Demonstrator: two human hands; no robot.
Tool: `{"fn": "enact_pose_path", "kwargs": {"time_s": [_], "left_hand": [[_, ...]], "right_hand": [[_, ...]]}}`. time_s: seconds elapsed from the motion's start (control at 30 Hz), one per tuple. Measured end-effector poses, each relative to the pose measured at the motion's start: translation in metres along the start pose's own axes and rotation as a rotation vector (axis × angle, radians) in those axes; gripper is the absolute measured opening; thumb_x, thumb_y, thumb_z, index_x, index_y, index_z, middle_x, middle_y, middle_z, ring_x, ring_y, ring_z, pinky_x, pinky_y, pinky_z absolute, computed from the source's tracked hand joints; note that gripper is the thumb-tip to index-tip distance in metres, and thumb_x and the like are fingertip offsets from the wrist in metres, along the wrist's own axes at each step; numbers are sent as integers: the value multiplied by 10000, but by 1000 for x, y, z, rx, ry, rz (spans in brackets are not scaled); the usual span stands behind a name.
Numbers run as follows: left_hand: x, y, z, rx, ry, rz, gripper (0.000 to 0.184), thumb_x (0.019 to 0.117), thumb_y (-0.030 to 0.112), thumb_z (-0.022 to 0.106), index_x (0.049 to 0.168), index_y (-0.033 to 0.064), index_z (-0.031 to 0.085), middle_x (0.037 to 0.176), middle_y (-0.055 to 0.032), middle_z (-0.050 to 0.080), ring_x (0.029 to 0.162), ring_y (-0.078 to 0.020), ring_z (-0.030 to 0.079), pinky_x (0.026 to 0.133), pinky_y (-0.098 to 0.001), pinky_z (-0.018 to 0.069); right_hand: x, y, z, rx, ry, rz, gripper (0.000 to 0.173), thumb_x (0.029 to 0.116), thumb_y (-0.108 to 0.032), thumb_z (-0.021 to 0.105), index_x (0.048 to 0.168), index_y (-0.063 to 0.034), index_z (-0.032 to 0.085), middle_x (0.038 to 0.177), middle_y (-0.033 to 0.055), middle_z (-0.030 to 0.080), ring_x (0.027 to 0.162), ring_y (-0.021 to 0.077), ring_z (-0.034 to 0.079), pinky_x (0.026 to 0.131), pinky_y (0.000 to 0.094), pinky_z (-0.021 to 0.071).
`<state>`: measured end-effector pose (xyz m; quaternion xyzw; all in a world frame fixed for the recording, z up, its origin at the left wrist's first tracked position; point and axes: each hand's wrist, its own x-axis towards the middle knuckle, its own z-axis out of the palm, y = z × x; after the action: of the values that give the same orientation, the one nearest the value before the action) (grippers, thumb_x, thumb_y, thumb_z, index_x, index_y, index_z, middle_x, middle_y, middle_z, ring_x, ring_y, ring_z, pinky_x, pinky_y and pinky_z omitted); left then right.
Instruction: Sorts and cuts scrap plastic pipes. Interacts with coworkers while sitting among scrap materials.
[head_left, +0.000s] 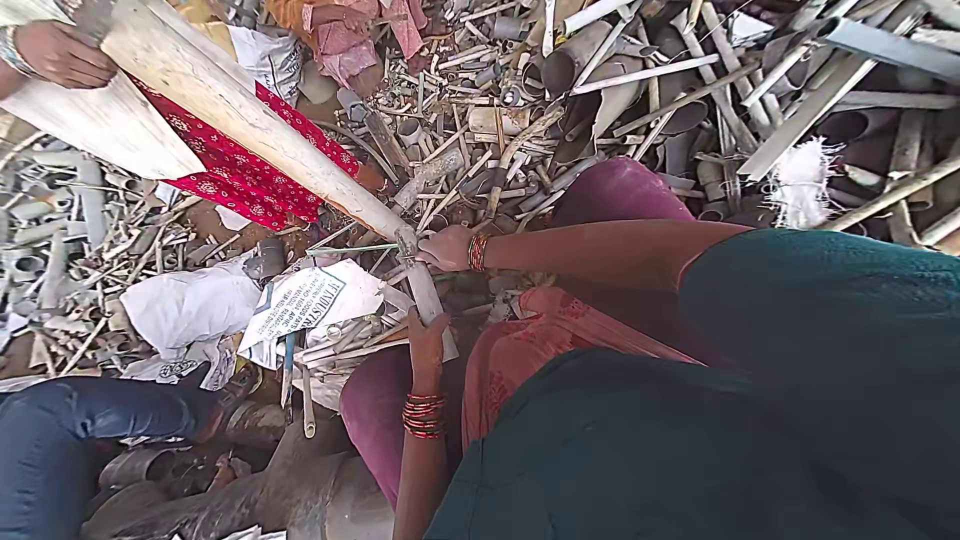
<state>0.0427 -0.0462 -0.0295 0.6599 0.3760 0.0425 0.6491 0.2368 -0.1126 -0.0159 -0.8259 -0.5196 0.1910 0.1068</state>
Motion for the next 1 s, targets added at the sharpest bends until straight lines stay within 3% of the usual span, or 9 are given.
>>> {"fn": "enact_pose_path", "kwargs": {"time_s": [0.1, 0.27, 0.37, 0.47, 0.57, 0.67, 0.8, 0.9, 1.0], "left_hand": [[5, 0, -5, 9, 21, 8, 567, 900, -25, 618, 1401, -78, 357, 866, -138, 603, 562, -127, 624, 531, -269, 569], [4, -1, -1, -48, 1, 21, 567, 918, -3, 586, 1420, -59, 328, 849, -115, 597, 565, -122, 619, 530, -270, 571], [5, -2, -3, -11, 20, 31, 551, 908, -4, 606, 1393, -76, 354, 841, -129, 597, 551, -136, 622, 524, -280, 574], [8, -2, -2, 76, 38, 44, 562, 881, -5, 641, 1379, -78, 391, 881, -142, 604, 581, -135, 625, 541, -284, 573], [9, -6, -2, 166, 35, 59, 602, 856, 13, 691, 1385, -85, 421, 959, -188, 618, 650, -173, 643, 601, -330, 583], [12, -6, -4, 281, 66, 61, 605, 857, 63, 733, 1372, -68, 443, 969, -196, 630, 693, -200, 657, 638, -364, 585], [15, 3, -9, 545, 130, 31, 656, 879, 141, 762, 1426, -35, 447, 1110, -266, 652, 950, -352, 667, 848, -537, 535], [12, 10, -7, 716, 147, 2, 631, 884, 185, 774, 1413, 0, 485, 1083, -249, 679, 975, -391, 680, 861, -581, 531], [10, 14, -4, 823, 167, -29, 654, 895, 232, 776, 1439, 30, 475, 1130, -244, 680, 1025, -405, 679, 881, -595, 530]], "right_hand": [[0, -6, 6, -26, -22, -96, 539, 1134, -413, 311, 1217, 32, 603, 1000, 254, 680, 959, 451, 691, 784, 608, 524], [7, -4, 4, 19, 22, -21, 545, 1135, -416, 296, 1300, 21, 577, 1076, 257, 681, 1003, 448, 689, 822, 604, 530], [-5, -17, 4, 12, -28, -52, 552, 1133, -430, 299, 1223, 27, 596, 1011, 259, 675, 972, 458, 682, 802, 617, 517], [8, 1, -9, 41, 45, 102, 546, 1131, -420, 313, 1273, 21, 601, 1086, 272, 686, 1031, 464, 685, 842, 626, 525], [10, 10, -21, 58, 48, 185, 548, 1132, -417, 306, 1274, 26, 597, 1108, 276, 684, 1055, 466, 681, 853, 632, 522], [-5, -12, -4, 35, -42, 46, 550, 1129, -431, 316, 1220, 19, 619, 1072, 250, 689, 1031, 445, 683, 835, 619, 521], [7, -8, -8, 19, -24, 122, 536, 1128, -429, 318, 1230, 11, 606, 1072, 246, 690, 1038, 436, 687, 829, 609, 524], [13, 13, -23, 24, 20, 250, 568, 1131, -429, 297, 1268, 21, 614, 1121, 271, 688, 1078, 453, 679, 864, 624, 524], [-5, -11, -15, 28, -90, 217, 584, 1131, -444, 280, 1241, 30, 602, 1113, 269, 676, 1084, 453, 671, 859, 626, 518]]}}
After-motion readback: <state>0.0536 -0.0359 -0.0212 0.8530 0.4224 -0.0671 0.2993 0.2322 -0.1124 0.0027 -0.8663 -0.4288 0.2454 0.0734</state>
